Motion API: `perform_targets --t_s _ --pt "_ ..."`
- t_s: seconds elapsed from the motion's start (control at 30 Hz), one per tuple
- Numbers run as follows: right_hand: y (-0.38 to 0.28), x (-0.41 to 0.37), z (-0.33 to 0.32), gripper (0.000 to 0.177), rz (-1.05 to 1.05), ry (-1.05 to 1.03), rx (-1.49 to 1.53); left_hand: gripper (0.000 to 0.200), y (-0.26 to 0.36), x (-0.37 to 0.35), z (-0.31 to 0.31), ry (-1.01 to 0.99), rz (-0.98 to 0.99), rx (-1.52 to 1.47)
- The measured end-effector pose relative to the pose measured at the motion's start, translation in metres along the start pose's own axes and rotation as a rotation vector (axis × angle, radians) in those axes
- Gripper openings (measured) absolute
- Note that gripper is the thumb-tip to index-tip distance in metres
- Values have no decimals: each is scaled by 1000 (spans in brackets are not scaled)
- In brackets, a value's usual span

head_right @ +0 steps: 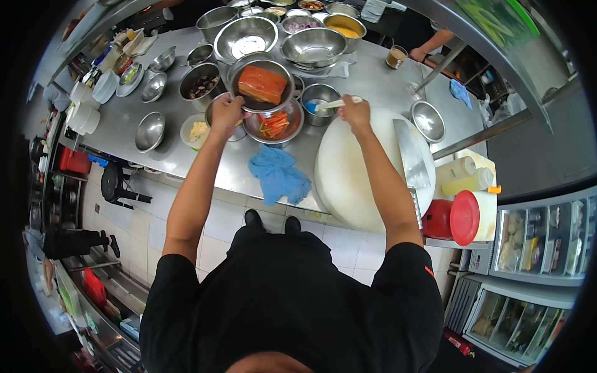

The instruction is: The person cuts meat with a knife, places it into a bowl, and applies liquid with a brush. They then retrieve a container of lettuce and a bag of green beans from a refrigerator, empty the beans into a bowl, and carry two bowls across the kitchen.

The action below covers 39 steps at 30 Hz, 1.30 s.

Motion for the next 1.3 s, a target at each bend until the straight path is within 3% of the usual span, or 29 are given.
perform_targets --t_s 0.1,0.2,0.4,0.53,0.63,0.87,1.0,1.17,1.3 --pt "-23 -10 -28 19 -16 102 247 9 5 -4 3 17 -13 44" --pt "-80 -29 -35 20 -139 33 372 13 3 5 10 42 89 40" --pt "-130 -51 45 21 -258 -97 298 13 21 -3 43 11 140 67" --pt "-126 -64 18 21 -260 -21 104 13 19 -3 43 18 118 30" --pt "-143 -68 11 21 -286 -65 189 11 15 -2 36 23 119 61" --pt "-141 -56 82 22 -300 -133 166 11 16 -1 48 -4 125 82" --pt "-148 -63 34 22 -306 -33 9 13 18 0 29 33 79 37" --pt "-163 -51 47 22 -353 0 237 13 8 10 28 18 81 92" --pt "-142 -41 62 21 -327 -36 234 13 7 10 38 9 93 44"
Point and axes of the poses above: each hand's wrist, its own x-axis towards the middle knuckle, its own z-axis out of the palm, y = z × x, the point moved 9 cm from there along x, towards the middle knuckle, and after that the axes turned 11 degrees about x, right-handed, at the moved point
